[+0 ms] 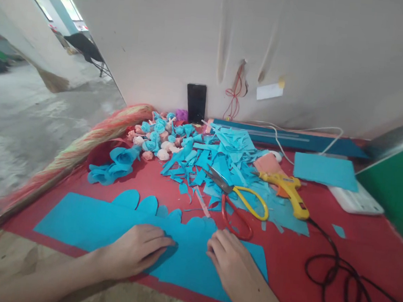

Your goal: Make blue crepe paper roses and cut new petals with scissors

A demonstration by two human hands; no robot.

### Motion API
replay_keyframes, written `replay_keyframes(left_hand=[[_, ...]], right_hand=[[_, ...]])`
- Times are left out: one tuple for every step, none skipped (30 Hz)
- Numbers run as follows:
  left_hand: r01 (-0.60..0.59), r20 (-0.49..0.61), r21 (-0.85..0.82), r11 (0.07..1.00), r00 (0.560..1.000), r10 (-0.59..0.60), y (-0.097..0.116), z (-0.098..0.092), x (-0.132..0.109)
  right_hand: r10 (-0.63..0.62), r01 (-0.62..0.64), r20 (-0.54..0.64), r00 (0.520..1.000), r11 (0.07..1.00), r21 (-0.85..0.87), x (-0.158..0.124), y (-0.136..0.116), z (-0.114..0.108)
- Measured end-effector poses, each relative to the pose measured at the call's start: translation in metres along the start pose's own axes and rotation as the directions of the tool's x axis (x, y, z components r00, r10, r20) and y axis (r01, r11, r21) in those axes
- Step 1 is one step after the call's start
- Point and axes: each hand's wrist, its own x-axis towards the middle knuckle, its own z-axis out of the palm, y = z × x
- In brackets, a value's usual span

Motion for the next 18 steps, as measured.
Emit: replay_keyframes(left_hand=[[-0.01, -0.007, 0.01, 1.0, 1.0, 0.01, -0.001, 0.0, -0.002], [-0.018, -0.013, 0.019, 1.0, 1.0, 0.018, -0.001, 0.0, -0.004], [-0.023, -0.018, 0.025, 0.999, 1.0, 0.023, -0.002, 0.0, -0.005], [-0.025, -0.021, 0.03, 0.999, 0.999, 0.025, -0.002, 0.0, -0.006], [-0.025, -0.021, 0.033, 0.999, 0.999, 0.025, -0.003, -0.001, -0.007], [-0.025, -0.017, 0.037, 0.999, 1.0, 0.026, -0.003, -0.001, -0.008], [-0.028, -0.012, 0.042, 0.999, 1.0, 0.028, -0.003, -0.002, -0.008], [-0.033, -0.003, 0.046, 0.998, 0.999, 0.033, -0.003, -0.002, -0.008], [-0.04, 0.006, 0.05, 0.998, 0.999, 0.039, -0.003, -0.003, -0.008], [-0.048, 0.015, 0.054, 0.997, 0.999, 0.047, -0.003, -0.003, -0.008], [-0.057, 0.023, 0.057, 0.997, 0.998, 0.055, -0.002, -0.004, -0.008], [-0.064, 0.029, 0.062, 0.996, 0.998, 0.062, -0.002, -0.004, -0.008], [-0.07, 0.033, 0.067, 0.995, 0.997, 0.068, -0.002, -0.003, -0.008], [-0.076, 0.035, 0.074, 0.994, 0.997, 0.073, -0.002, -0.003, -0.008], [-0.08, 0.034, 0.082, 0.993, 0.996, 0.077, -0.002, -0.002, -0.008], [-0.083, 0.032, 0.089, 0.993, 0.996, 0.081, -0.002, -0.002, -0.008], [-0.085, 0.029, 0.097, 0.992, 0.996, 0.083, -0.002, -0.001, -0.007], [-0.087, 0.025, 0.105, 0.991, 0.996, 0.085, -0.002, -0.001, -0.007]], right_hand=[[-0.012, 0.011, -0.034, 0.999, 1.0, -0.021, 0.0, 0.002, -0.001], [-0.021, 0.018, -0.067, 0.998, 0.999, -0.041, -0.001, 0.005, -0.003], [-0.029, 0.023, -0.099, 0.995, 0.998, -0.059, -0.001, 0.008, -0.006], [-0.041, 0.031, -0.129, 0.991, 0.997, -0.077, -0.001, 0.011, -0.008], [-0.057, 0.043, -0.156, 0.986, 0.995, -0.093, -0.001, 0.014, -0.011], [-0.078, 0.059, -0.179, 0.981, 0.992, -0.109, -0.001, 0.016, -0.013], [-0.102, 0.078, -0.201, 0.974, 0.989, -0.127, 0.0, 0.018, -0.015], [-0.127, 0.095, -0.22, 0.967, 0.984, -0.149, 0.001, 0.019, -0.016], [-0.146, 0.106, -0.239, 0.96, 0.979, -0.173, 0.002, 0.02, -0.016], [-0.16, 0.11, -0.258, 0.953, 0.974, -0.198, 0.003, 0.021, -0.016], [-0.162, 0.101, -0.278, 0.947, 0.97, -0.221, 0.004, 0.023, -0.016], [-0.15, 0.077, -0.303, 0.941, 0.968, -0.24, 0.004, 0.024, -0.016], [-0.127, 0.041, -0.334, 0.934, 0.967, -0.251, 0.004, 0.026, -0.016], [-0.097, 0.0, -0.365, 0.926, 0.967, -0.256, 0.003, 0.029, -0.015], [-0.064, -0.043, -0.395, 0.916, 0.966, -0.257, 0.002, 0.031, -0.014], [-0.031, -0.083, -0.418, 0.908, 0.964, -0.252, 0.001, 0.033, -0.013], [-0.003, -0.114, -0.436, 0.9, 0.964, -0.242, -0.001, 0.035, -0.011], [0.015, -0.131, -0.447, 0.894, 0.964, -0.23, -0.003, 0.037, -0.009]])
